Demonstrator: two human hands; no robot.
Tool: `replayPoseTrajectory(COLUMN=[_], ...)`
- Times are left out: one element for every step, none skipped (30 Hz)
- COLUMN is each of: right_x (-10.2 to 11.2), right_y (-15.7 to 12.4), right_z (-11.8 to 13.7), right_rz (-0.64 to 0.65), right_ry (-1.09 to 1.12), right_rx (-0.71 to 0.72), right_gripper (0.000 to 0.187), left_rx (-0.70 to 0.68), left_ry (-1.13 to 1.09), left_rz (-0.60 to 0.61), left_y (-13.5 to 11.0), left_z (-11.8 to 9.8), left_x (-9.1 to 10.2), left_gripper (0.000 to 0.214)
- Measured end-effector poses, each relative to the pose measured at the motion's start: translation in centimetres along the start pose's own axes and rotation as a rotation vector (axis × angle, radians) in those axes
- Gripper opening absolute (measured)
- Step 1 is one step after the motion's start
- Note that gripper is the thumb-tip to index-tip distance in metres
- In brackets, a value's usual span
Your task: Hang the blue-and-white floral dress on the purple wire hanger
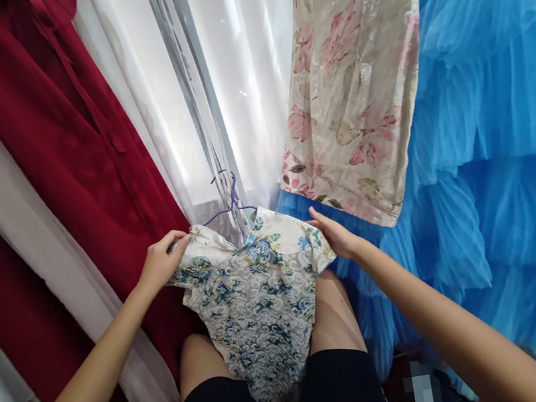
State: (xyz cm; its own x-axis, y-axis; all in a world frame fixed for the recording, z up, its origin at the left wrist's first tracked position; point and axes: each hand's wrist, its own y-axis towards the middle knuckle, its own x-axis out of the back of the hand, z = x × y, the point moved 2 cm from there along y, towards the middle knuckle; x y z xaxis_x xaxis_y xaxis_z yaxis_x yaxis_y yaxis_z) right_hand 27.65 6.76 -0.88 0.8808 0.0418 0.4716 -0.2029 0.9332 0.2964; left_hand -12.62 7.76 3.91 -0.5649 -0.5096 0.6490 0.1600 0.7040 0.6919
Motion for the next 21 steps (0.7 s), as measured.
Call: replayPoseTrajectory(right_x=[0.1, 0.2, 0.2, 0.3, 0.4, 0.5, 0.6, 0.7, 0.8, 0.6, 0.4, -0.1, -0.7, -1.5, -2.5, -3.5, -4.6, -5.4, -6.0, -6.4, -6.7], right_y=[-0.2, -0.4, -0.5, -0.5, -0.4, -0.4, -0.4, -0.6, -1.1, -1.8, -2.9, -4.3, -5.9, -7.7, -9.5, -11.2, -12.8, -14.2, -15.1, -15.6, -15.8], right_z=[-0.1, 0.0, 0.2, 0.4, 0.6, 0.8, 0.9, 1.0, 1.1, 1.1, 1.3, 1.6, 2.1, 2.8, 3.8, 4.9, 6.0, 6.9, 7.6, 8.1, 8.3], right_rz=[0.049, 0.075, 0.070, 0.044, 0.012, -0.020, -0.041, -0.060, -0.082, -0.113, -0.150, -0.181, -0.197, -0.175, -0.101, 0.038, 0.206, 0.360, 0.454, 0.508, 0.515], right_ry=[0.164, 0.327, 0.462, 0.549, 0.611, 0.657, 0.692, 0.714, 0.725, 0.722, 0.699, 0.653, 0.586, 0.493, 0.381, 0.274, 0.185, 0.124, 0.093, 0.082, 0.085], right_rx=[-0.028, -0.049, -0.063, -0.067, -0.072, -0.081, -0.096, -0.110, -0.116, -0.111, -0.093, -0.061, -0.014, 0.047, 0.128, 0.235, 0.343, 0.418, 0.480, 0.513, 0.516], right_gripper=[0.068, 0.065, 0.062, 0.057, 0.053, 0.049, 0.046, 0.045, 0.045, 0.046, 0.048, 0.050, 0.051, 0.052, 0.054, 0.056, 0.058, 0.058, 0.058, 0.058, 0.056], left_rx=[0.021, 0.051, 0.086, 0.112, 0.124, 0.119, 0.101, 0.075, 0.042, 0.000, -0.046, -0.097, -0.154, -0.210, -0.256, -0.275, -0.254, -0.191, -0.099, 0.001, 0.087], left_ry=[0.028, 0.063, 0.096, 0.123, 0.142, 0.158, 0.179, 0.208, 0.237, 0.259, 0.269, 0.265, 0.247, 0.214, 0.169, 0.109, 0.030, -0.068, -0.174, -0.275, -0.358], left_rz=[-0.050, -0.103, -0.153, -0.187, -0.194, -0.174, -0.135, -0.090, -0.042, 0.006, 0.040, 0.062, 0.073, 0.073, 0.060, 0.032, -0.008, -0.057, -0.112, -0.160, -0.188], left_y=[-0.2, -0.2, 0.1, 0.6, 1.5, 2.5, 3.6, 4.6, 5.6, 6.4, 6.9, 7.1, 7.1, 6.7, 6.2, 5.7, 5.1, 4.7, 4.5, 4.5, 4.7], left_z=[-0.1, -0.3, -0.8, -1.4, -2.1, -2.9, -3.8, -4.7, -5.6, -6.5, -7.2, -7.9, -8.3, -8.6, -8.7, -8.6, -8.3, -7.8, -7.2, -6.6, -6.1], left_x=[0.2, 0.4, 0.7, 1.0, 1.4, 1.7, 2.0, 2.2, 2.2, 2.1, 1.8, 1.3, 0.7, 0.0, -0.7, -1.4, -2.0, -2.4, -2.7, -2.9, -3.1], left_gripper=[0.035, 0.034, 0.034, 0.034, 0.035, 0.038, 0.042, 0.046, 0.049, 0.050, 0.049, 0.047, 0.045, 0.044, 0.045, 0.046, 0.050, 0.055, 0.061, 0.066, 0.070])
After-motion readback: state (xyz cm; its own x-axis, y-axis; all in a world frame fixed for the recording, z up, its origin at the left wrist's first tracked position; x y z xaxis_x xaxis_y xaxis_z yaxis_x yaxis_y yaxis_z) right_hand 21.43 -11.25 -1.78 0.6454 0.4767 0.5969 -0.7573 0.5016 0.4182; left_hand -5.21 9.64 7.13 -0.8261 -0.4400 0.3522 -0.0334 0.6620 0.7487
